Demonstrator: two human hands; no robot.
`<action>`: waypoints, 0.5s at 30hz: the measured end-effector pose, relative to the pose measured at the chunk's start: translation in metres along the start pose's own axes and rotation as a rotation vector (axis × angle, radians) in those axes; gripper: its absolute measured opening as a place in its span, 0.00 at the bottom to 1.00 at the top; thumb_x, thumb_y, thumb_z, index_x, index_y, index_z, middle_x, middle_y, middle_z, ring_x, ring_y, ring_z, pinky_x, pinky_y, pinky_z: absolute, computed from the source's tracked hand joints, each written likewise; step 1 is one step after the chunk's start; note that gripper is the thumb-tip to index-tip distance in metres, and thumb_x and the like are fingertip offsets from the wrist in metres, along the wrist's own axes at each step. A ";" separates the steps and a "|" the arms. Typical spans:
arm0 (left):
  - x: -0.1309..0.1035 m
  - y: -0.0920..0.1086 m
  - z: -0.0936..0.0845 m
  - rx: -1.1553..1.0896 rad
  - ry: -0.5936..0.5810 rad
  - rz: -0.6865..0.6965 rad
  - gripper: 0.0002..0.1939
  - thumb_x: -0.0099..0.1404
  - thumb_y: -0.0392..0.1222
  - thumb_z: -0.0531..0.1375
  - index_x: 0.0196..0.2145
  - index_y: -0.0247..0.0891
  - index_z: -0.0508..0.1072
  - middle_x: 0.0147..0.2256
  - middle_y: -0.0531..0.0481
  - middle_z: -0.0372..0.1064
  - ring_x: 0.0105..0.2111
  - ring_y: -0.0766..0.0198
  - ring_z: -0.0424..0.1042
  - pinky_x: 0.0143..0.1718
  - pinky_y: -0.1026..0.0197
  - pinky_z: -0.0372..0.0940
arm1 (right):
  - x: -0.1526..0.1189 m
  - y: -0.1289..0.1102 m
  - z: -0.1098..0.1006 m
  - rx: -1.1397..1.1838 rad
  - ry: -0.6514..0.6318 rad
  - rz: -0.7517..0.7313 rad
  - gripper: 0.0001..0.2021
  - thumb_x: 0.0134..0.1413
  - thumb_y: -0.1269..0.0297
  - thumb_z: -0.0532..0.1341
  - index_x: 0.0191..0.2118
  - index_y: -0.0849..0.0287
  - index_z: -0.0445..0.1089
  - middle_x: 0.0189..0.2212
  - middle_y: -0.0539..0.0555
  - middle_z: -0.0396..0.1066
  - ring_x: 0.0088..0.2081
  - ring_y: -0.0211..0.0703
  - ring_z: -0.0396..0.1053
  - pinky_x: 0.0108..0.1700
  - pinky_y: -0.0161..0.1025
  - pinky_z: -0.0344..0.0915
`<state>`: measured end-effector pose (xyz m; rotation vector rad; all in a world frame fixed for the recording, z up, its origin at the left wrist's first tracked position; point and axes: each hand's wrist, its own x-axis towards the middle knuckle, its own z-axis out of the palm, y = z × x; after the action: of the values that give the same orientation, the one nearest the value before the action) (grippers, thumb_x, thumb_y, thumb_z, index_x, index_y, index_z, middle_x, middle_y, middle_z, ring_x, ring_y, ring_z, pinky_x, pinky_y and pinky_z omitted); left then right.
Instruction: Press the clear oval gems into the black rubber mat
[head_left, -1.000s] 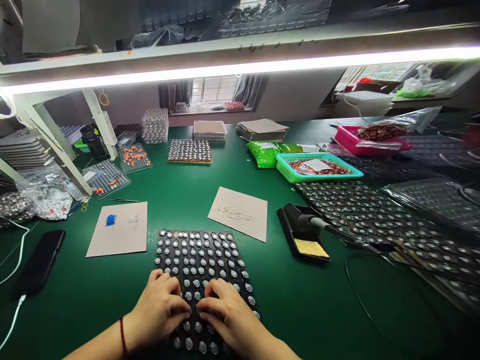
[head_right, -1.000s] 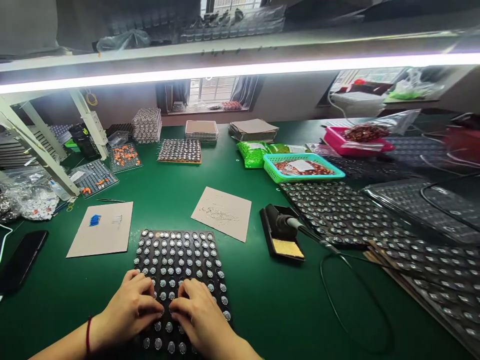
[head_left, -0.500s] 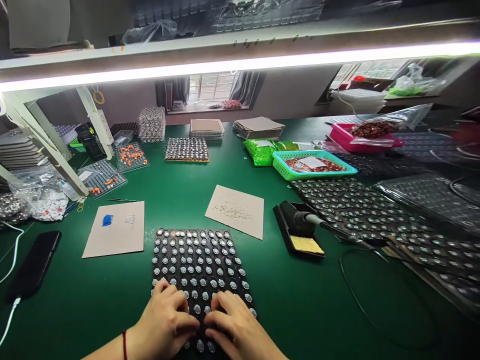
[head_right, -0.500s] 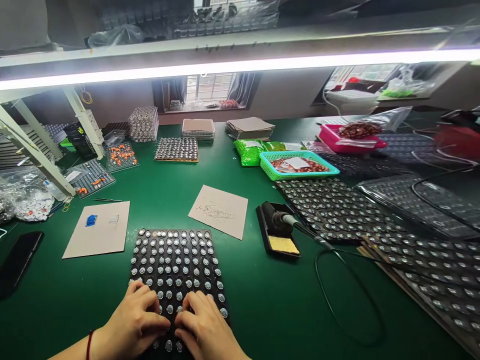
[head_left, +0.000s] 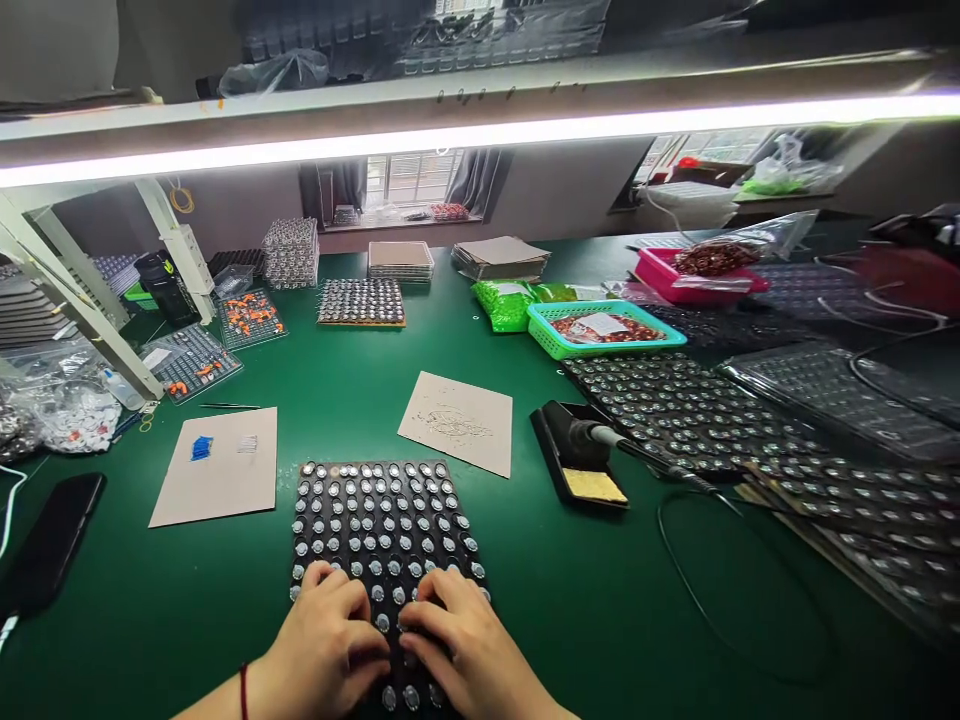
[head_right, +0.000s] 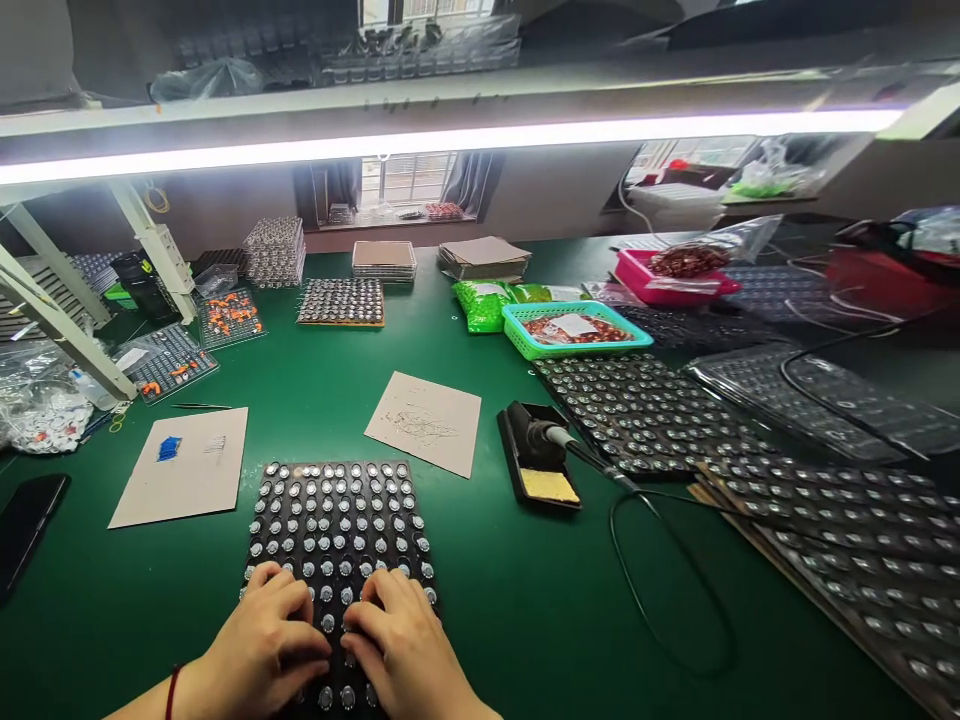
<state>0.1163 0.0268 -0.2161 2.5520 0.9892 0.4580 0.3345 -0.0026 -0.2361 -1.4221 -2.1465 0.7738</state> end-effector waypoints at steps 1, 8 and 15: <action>0.000 0.001 0.001 0.001 0.001 0.002 0.05 0.60 0.43 0.70 0.31 0.47 0.77 0.30 0.57 0.67 0.32 0.65 0.62 0.42 0.56 0.50 | 0.001 -0.001 0.001 -0.006 0.003 0.001 0.08 0.57 0.81 0.64 0.37 0.60 0.76 0.38 0.57 0.70 0.40 0.52 0.66 0.42 0.49 0.64; 0.007 -0.003 -0.003 0.007 0.044 0.005 0.02 0.63 0.43 0.68 0.35 0.49 0.78 0.30 0.57 0.67 0.32 0.65 0.63 0.42 0.57 0.51 | 0.000 0.006 -0.005 0.004 -0.003 -0.014 0.09 0.59 0.81 0.63 0.39 0.60 0.77 0.38 0.57 0.69 0.41 0.50 0.68 0.43 0.48 0.65; 0.027 -0.009 0.013 0.048 0.140 0.026 0.06 0.67 0.39 0.63 0.38 0.50 0.79 0.30 0.56 0.66 0.33 0.63 0.61 0.42 0.55 0.48 | -0.003 0.012 -0.010 -0.005 -0.025 0.017 0.08 0.55 0.81 0.67 0.36 0.62 0.77 0.38 0.58 0.69 0.41 0.52 0.68 0.43 0.50 0.67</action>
<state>0.1351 0.0491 -0.2272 2.6079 1.0280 0.6354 0.3501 0.0001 -0.2371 -1.4425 -2.1591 0.7969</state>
